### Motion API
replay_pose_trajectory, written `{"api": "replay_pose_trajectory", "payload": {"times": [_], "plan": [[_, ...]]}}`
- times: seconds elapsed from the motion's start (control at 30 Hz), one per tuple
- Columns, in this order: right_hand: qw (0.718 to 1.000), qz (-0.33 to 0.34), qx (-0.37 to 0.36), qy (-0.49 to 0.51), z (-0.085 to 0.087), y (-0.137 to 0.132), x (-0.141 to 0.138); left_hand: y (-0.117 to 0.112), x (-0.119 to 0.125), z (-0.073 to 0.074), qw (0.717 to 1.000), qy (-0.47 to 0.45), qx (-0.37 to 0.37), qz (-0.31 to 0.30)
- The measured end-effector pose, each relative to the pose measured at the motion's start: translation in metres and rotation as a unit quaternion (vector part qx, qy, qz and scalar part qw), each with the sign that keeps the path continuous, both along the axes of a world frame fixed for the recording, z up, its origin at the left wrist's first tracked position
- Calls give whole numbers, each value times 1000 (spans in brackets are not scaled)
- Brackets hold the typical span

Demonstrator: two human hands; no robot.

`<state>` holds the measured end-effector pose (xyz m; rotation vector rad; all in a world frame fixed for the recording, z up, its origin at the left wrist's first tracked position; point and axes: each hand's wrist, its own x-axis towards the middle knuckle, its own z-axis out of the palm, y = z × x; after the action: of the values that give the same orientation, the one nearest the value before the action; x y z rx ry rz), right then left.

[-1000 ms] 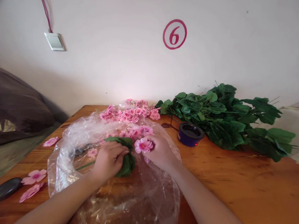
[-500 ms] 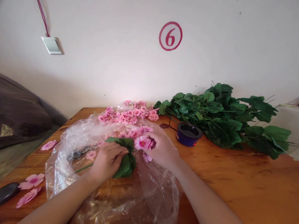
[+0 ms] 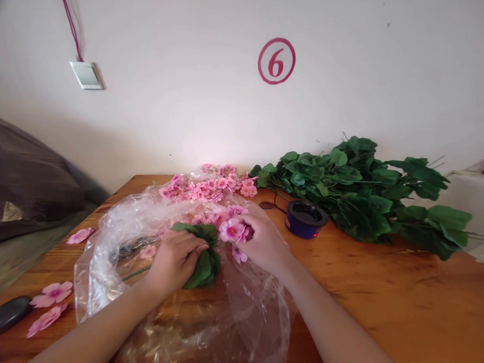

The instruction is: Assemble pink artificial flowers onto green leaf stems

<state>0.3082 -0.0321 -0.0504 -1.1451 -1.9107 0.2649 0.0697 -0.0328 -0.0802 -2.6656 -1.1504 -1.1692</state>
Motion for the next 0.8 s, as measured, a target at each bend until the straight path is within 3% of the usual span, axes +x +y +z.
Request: {"api": "replay_pose_trajectory", "payload": {"times": [0.33,0.47,0.6,0.7,0.8], "plan": [[1000,-7,-21,21,4,-1,0,-2,1,6,1000,-7,-14,-1],[1000,-5,-16,23,2,2,1,-3,1,9,997,-71,-38,-4],[1000,-11,10,18,2,3,0,1,1,10,991,-120,-48,39],[1000,-7,13,4,4,1,-1,7,0,8,991,-83,-68,81],[999,-7,41,-29,3,1,-1,10,-1,5,990,-28,-107,84]]}}
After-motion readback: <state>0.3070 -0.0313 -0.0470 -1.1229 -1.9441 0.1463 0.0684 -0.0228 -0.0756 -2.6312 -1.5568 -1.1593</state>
